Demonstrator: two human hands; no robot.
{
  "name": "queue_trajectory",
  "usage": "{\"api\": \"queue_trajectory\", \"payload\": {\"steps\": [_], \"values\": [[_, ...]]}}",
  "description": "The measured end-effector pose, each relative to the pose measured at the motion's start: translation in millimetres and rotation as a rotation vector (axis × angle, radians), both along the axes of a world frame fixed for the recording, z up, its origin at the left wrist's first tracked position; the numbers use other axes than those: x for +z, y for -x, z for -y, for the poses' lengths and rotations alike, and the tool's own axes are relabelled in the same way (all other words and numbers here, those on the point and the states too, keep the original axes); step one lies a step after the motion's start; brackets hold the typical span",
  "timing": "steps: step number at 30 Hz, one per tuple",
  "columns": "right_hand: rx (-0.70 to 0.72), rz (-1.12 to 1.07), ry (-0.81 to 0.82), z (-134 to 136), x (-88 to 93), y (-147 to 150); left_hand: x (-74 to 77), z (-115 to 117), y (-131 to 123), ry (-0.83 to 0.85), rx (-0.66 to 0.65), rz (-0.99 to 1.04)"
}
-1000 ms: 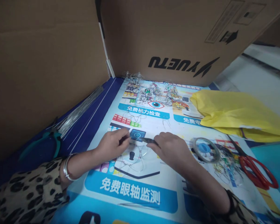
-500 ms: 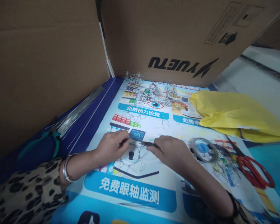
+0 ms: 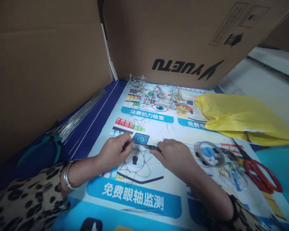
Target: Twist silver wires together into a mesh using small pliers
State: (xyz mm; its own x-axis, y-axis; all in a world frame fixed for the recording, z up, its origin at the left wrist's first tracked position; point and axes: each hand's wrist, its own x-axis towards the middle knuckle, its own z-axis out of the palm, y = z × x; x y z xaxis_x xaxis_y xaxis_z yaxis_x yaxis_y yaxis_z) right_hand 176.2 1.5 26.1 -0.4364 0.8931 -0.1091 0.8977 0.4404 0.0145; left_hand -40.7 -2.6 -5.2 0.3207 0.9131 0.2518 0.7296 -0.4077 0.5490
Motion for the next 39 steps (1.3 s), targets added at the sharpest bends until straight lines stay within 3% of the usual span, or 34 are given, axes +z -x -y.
{"api": "queue_trajectory", "payload": {"steps": [10,19,28,39], "values": [[0.020,-0.003,-0.019,0,-2.7,-1,-4.4,-1,1,0.045,0.001,-0.022],[0.026,0.003,-0.014,0,-3.2,0,-7.8,-4,2,-0.097,-0.092,0.022],[0.040,0.004,-0.020,0,-3.8,-1,-3.2,-1,0,-0.030,0.003,0.021],[-0.026,0.022,-0.046,6,-3.1,3,-2.4,1,2,0.040,-0.007,0.151]]}}
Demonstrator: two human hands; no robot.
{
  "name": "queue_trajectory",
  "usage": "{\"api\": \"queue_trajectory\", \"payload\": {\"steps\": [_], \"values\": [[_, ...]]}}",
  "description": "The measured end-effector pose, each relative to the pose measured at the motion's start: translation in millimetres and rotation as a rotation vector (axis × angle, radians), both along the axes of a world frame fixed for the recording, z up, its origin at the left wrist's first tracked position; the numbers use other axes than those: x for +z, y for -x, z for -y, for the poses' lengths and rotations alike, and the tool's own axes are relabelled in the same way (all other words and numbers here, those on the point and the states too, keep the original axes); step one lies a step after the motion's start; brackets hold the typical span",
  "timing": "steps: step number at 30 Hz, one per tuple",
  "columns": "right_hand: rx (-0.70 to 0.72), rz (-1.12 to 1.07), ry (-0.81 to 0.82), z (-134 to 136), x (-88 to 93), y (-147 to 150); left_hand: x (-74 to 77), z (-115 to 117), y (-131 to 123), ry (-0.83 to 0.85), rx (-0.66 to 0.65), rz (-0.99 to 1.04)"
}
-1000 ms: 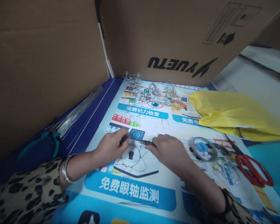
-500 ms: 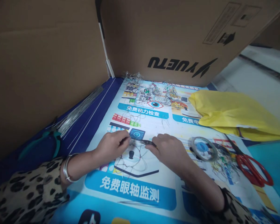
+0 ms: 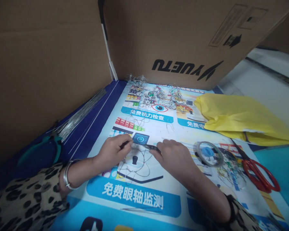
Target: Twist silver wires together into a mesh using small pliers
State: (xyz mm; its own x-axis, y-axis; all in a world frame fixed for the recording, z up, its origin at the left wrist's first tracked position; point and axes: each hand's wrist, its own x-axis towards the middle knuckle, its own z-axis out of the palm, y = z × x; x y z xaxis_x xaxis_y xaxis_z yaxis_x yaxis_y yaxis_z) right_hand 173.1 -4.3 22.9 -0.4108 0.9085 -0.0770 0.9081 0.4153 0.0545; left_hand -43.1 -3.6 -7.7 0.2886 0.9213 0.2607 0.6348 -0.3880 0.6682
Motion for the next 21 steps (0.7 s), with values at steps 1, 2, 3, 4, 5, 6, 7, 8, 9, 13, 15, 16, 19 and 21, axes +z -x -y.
{"api": "queue_trajectory", "payload": {"steps": [1,2,3,4,5,6,7,8,9,13,15,16,19,21], "values": [[-0.002,0.001,0.001,0,0.2,0,0.1,0,0,0.024,0.003,0.015],[-0.004,0.002,0.001,0,0.4,1,0.2,0,1,0.048,0.005,0.028],[-0.007,0.004,0.002,0,0.6,1,0.2,0,1,0.069,0.006,0.039],[-0.009,0.008,0.003,0,0.9,2,0.3,0,2,0.087,0.001,0.048],[-0.012,0.012,0.004,0,1.3,2,0.5,0,2,0.102,-0.006,0.056],[-0.013,0.017,0.004,0,1.8,2,0.6,0,3,0.111,-0.019,0.064],[-0.012,0.023,0.006,-1,2.2,2,0.8,0,4,0.116,-0.037,0.071],[-0.010,0.029,0.008,-1,2.7,2,1.0,0,5,0.114,-0.058,0.075],[-0.008,0.035,0.012,-1,3.1,2,1.2,0,6,0.106,-0.081,0.075],[-0.007,0.035,0.032,-3,4.4,-1,0.7,-1,9,0.004,-0.149,0.041],[-0.010,0.024,0.038,-4,5.7,-2,-0.9,-1,11,-0.058,-0.171,0.017],[-0.009,0.019,0.043,-5,6.7,-4,-1.9,-2,11,-0.085,-0.179,0.005],[-0.001,-0.001,0.076,-7,11.1,-8,-4.7,-2,13,-0.146,-0.215,-0.022],[-0.006,-0.015,0.092,-9,14.2,-12,-5.8,-3,14,-0.174,-0.252,-0.028]]}}
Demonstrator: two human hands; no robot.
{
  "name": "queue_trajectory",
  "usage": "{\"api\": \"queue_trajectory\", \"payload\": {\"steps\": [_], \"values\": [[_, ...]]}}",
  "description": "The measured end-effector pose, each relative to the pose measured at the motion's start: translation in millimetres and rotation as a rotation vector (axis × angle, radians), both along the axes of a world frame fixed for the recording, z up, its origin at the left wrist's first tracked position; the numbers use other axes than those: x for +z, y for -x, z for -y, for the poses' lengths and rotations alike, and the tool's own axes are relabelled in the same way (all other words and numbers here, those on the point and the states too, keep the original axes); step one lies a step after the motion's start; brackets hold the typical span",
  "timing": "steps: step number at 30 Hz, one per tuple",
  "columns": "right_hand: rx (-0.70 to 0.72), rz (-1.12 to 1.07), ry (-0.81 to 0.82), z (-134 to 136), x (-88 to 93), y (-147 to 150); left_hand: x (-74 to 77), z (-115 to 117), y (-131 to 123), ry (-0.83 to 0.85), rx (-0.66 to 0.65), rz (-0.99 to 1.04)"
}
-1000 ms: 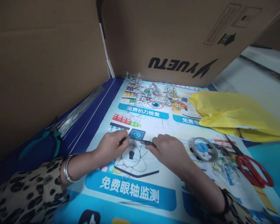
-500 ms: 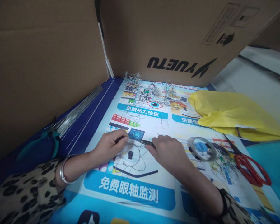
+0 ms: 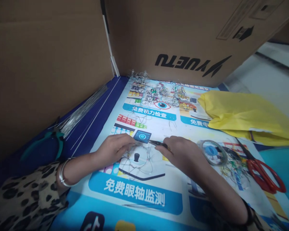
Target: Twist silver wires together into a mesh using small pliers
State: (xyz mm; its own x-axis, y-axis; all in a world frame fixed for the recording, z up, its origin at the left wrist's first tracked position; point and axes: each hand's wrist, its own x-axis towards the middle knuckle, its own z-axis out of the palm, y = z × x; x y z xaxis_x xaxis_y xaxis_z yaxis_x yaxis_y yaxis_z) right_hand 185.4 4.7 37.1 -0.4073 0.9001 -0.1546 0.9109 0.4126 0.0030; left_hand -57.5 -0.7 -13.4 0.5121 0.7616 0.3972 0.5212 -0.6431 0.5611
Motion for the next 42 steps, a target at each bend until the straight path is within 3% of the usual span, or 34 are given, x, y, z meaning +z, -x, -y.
{"api": "queue_trajectory", "payload": {"steps": [5,13,25,31,42], "values": [[0.018,-0.083,-0.092,-2,3.7,-8,-2.7,-1,4,-0.123,-0.065,-0.046],[0.344,-0.076,-0.282,-4,3.4,10,-5.9,3,12,-0.290,-0.096,-0.150],[0.613,-0.010,-0.394,-18,-5.3,18,-1.6,10,17,-0.422,-0.206,-0.279],[0.639,-0.007,-0.377,-19,-13.8,19,5.2,18,13,-0.509,-0.232,-0.328],[0.623,-0.011,-0.388,-13,-17.4,17,6.1,23,10,-0.517,-0.227,-0.388]]}}
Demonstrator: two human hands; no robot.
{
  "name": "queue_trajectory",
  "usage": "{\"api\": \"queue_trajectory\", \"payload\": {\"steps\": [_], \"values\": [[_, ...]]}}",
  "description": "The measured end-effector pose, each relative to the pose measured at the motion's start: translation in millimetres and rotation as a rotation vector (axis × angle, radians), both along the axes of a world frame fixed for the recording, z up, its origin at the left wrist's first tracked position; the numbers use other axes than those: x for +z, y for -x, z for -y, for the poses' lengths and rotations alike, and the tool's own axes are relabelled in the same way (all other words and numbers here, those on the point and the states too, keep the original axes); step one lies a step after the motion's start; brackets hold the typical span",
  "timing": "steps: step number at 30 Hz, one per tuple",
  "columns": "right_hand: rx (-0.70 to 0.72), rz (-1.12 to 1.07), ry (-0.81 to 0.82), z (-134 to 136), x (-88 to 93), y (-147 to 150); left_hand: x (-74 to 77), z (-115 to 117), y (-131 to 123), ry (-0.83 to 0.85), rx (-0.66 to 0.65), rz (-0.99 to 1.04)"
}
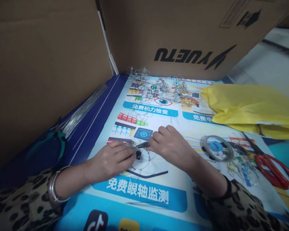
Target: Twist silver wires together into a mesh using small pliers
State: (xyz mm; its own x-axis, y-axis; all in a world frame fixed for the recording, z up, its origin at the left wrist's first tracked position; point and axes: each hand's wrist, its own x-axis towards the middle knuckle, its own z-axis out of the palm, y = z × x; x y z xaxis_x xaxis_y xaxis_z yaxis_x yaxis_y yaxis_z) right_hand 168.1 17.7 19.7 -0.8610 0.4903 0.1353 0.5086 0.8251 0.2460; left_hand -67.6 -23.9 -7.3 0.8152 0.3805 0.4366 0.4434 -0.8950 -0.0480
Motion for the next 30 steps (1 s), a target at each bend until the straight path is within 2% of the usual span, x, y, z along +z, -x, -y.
{"api": "queue_trajectory", "payload": {"steps": [6,30], "values": [[-0.020,-0.004,0.009,2.5,-1.7,-0.1,-4.6,0.6,1.3,0.015,0.045,0.036],[-0.065,-0.007,0.072,6.5,-6.4,1.1,-9.9,1.7,0.5,0.039,0.044,0.068]]}}
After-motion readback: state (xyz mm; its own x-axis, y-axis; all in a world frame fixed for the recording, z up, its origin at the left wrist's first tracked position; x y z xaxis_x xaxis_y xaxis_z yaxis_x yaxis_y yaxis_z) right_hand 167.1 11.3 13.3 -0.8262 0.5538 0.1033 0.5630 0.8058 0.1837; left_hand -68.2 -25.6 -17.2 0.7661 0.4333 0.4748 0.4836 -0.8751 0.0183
